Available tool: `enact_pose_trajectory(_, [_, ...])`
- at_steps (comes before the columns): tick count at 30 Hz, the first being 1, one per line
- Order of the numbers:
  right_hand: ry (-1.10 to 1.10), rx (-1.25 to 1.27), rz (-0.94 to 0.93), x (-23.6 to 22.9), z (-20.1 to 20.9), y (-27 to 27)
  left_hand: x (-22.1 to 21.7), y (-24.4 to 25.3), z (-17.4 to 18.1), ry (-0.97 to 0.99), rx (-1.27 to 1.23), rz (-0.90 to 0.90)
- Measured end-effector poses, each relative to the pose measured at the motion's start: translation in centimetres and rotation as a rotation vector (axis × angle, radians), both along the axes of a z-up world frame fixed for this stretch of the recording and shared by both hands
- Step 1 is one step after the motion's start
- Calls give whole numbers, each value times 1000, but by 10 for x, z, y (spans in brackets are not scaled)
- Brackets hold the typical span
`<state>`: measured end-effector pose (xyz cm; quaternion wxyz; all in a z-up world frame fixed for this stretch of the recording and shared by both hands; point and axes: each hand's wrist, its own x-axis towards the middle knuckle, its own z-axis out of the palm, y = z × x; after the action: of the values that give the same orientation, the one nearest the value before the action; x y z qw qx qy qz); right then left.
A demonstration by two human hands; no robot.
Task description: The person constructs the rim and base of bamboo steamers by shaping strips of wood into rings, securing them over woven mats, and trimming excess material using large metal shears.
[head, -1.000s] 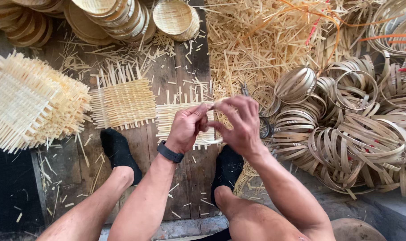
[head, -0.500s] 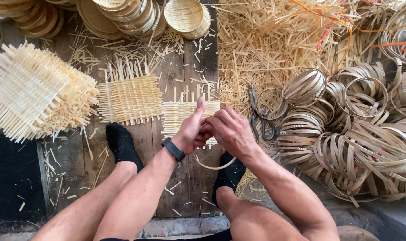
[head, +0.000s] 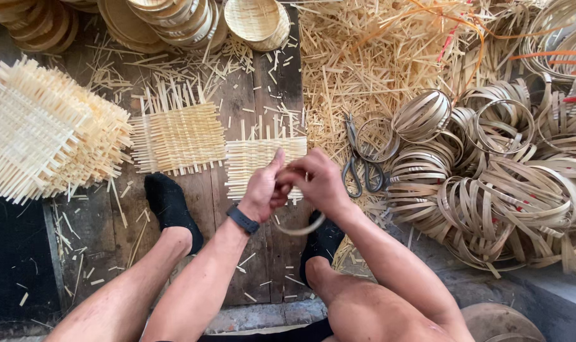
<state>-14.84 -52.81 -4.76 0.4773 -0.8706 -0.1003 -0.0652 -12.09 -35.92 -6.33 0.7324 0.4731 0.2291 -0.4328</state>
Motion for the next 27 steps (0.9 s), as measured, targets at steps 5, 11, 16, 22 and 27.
enact_pose_trajectory(5, [854,1114,-182,-1,-8,-19,13,28,-6,-100,-329,496])
enact_pose_trajectory(11, [995,1279,-44,3,-10,-33,29,42,12,-32,-124,118])
enact_pose_trajectory(16, [997,1231,-105,4,-12,-23,26,29,7,-16,-25,150])
enact_pose_trajectory(22, [950,1242,-12,1,-22,-15,22,35,2,-31,8,226])
enact_pose_trajectory(27, [883,569,-29,12,35,-36,26,44,20,-28,-150,379])
